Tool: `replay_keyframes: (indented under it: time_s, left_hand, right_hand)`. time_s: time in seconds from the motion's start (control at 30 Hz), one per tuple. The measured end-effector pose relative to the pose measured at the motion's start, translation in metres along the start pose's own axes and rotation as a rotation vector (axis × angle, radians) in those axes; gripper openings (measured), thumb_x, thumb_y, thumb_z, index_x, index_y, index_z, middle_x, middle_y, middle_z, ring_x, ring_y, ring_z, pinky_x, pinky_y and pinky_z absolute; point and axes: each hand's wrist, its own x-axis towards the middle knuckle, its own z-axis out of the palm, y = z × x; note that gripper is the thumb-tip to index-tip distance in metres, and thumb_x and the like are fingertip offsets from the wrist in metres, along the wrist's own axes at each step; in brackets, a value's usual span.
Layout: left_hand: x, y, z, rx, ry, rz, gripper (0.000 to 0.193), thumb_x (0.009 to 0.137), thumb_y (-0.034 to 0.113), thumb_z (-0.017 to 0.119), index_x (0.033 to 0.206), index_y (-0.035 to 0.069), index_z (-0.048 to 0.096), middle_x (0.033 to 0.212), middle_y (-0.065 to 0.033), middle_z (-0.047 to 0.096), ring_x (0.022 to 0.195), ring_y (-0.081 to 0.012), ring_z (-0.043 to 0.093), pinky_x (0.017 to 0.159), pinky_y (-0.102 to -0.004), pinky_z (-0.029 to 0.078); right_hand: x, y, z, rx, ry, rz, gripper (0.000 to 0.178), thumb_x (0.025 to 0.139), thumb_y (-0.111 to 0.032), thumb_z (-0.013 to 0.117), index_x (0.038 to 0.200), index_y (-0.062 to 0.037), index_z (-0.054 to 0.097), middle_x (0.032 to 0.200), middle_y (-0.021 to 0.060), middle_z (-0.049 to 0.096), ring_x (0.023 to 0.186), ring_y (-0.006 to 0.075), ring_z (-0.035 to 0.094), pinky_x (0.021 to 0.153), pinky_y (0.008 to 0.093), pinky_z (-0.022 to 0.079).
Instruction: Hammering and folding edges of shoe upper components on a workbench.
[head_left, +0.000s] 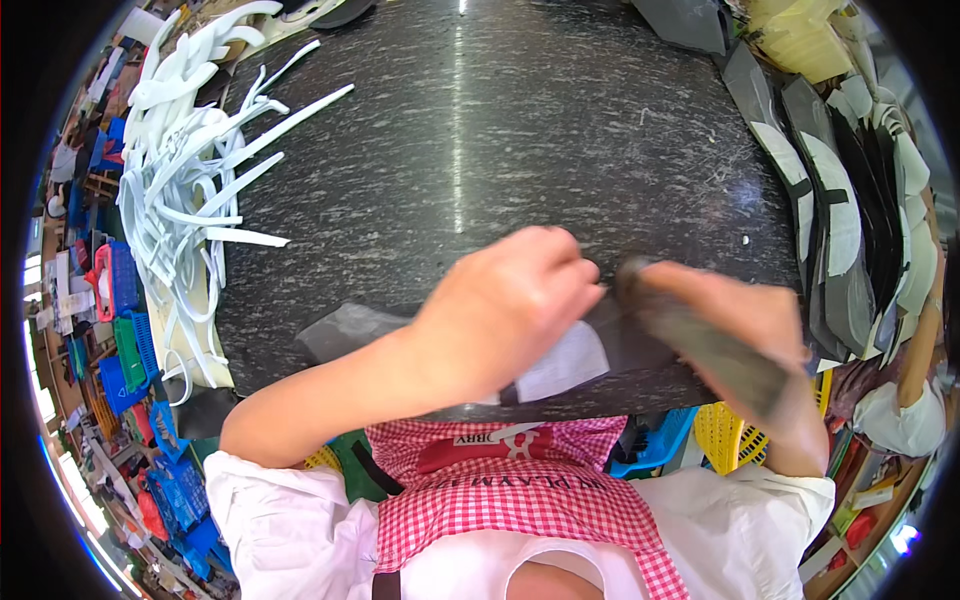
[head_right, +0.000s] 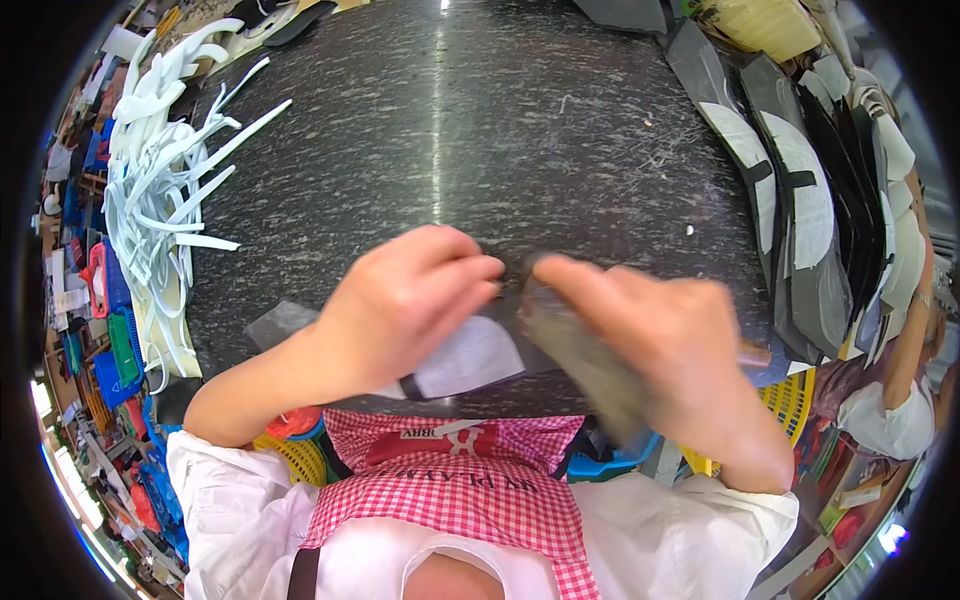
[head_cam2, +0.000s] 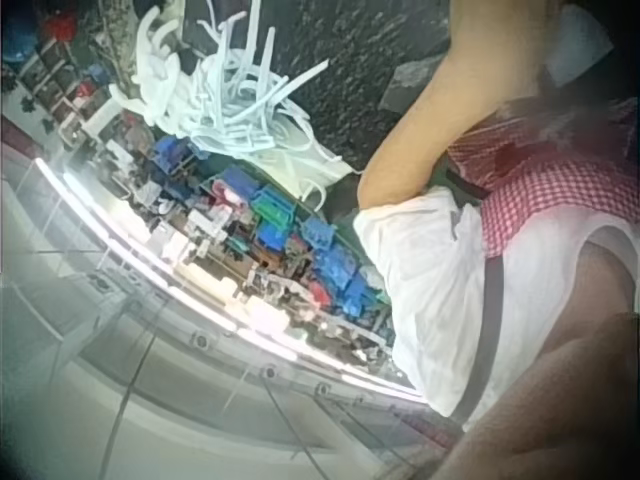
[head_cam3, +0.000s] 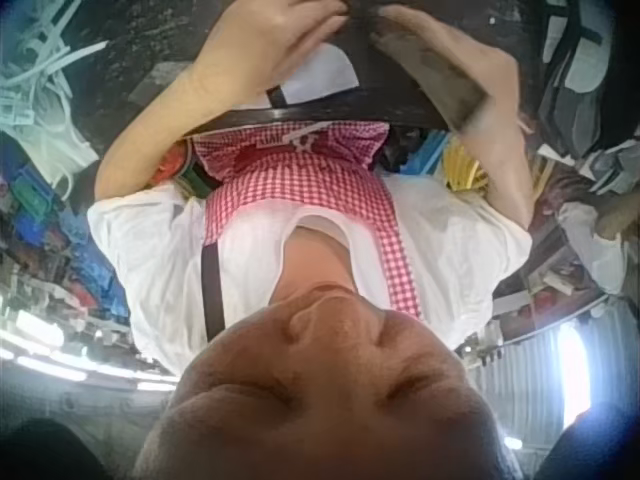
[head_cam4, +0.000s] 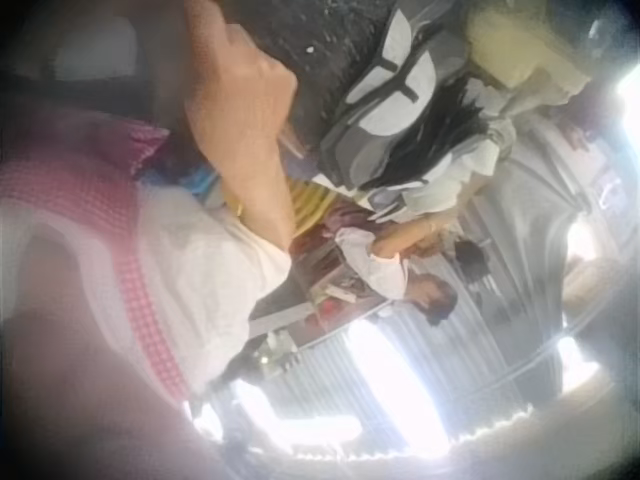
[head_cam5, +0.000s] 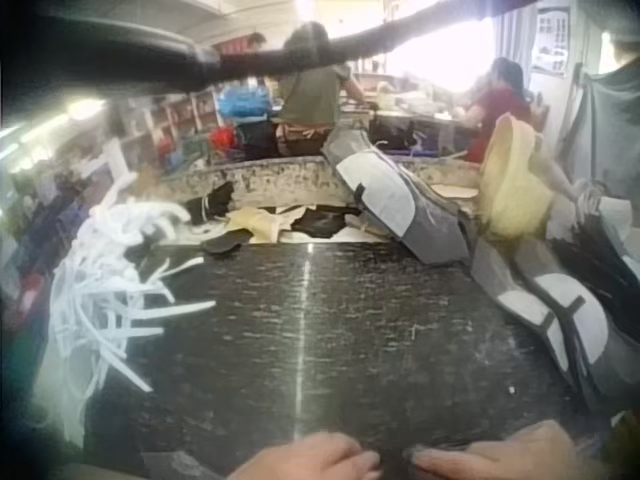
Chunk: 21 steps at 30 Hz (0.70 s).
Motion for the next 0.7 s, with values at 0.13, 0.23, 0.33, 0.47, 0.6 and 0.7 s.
replay_keyframes:
  time_s: [0.13,0.23,0.33,0.47,0.6,0.7]
  left_hand:
    - [-0.027,-0.001,-0.002,-0.116,0.036,-0.059,0.021,0.077,0.004,0.072,0.098,-0.001,0.068,0.092,-0.012,0.064,0.075,-0.0278,0.063,0.062,-0.0358,0.051]
    - [-0.032,0.004,-0.003,-0.004,0.043,0.036,0.025,0.073,0.005,0.072,0.097,-0.002,0.068,0.09,-0.0116,0.063,0.071,-0.0254,0.061,0.057,-0.0347,0.05]
    - [-0.028,0.006,0.001,0.128,0.069,0.126,0.031,0.066,0.008,0.068,0.096,-0.001,0.068,0.089,-0.0101,0.062,0.071,-0.0228,0.061,0.056,-0.0326,0.05]
    - [-0.031,0.005,0.003,0.156,0.023,0.118,0.029,0.068,0.008,0.067,0.095,-0.001,0.068,0.089,-0.0096,0.062,0.072,-0.0235,0.06,0.058,-0.0336,0.05]
    - [-0.045,0.0,-0.017,-0.006,0.061,-0.03,0.027,0.073,0.01,0.074,0.097,0.003,0.069,0.091,-0.008,0.062,0.077,-0.0245,0.06,0.07,-0.0373,0.046]
    - [-0.055,0.0,-0.012,-0.057,0.055,-0.141,0.03,0.074,0.014,0.08,0.1,0.005,0.068,0.093,-0.0067,0.062,0.081,-0.0243,0.059,0.077,-0.0385,0.04]
  right_hand:
    - [-0.005,0.0,0.008,0.025,-0.023,0.01,0.045,0.076,-0.02,0.072,0.12,-0.0087,0.065,0.071,0.0075,0.062,0.057,0.0247,0.064,0.051,0.0352,0.049]
    - [0.003,-0.003,0.003,-0.025,-0.017,-0.014,0.047,0.074,-0.019,0.072,0.12,-0.0105,0.065,0.066,0.0045,0.058,0.054,0.0221,0.063,0.048,0.0337,0.048]
    - [0.014,-0.009,0.011,-0.08,-0.121,-0.126,0.048,0.07,-0.019,0.073,0.117,-0.0157,0.065,0.061,0.0016,0.053,0.049,0.019,0.06,0.045,0.0329,0.047]
    - [0.025,-0.016,0.011,-0.108,-0.109,-0.187,0.044,0.072,-0.021,0.074,0.114,-0.0153,0.063,0.061,0.0015,0.054,0.049,0.0187,0.06,0.043,0.0332,0.046]
    - [0.021,-0.011,0.017,-0.033,-0.203,-0.147,0.048,0.073,-0.022,0.073,0.119,-0.0133,0.062,0.062,0.0024,0.055,0.05,0.0197,0.061,0.044,0.0337,0.046]
    - [0.023,-0.012,0.014,-0.058,-0.209,-0.183,0.05,0.074,-0.022,0.072,0.121,-0.0126,0.062,0.062,0.004,0.056,0.051,0.0211,0.062,0.045,0.0345,0.047]
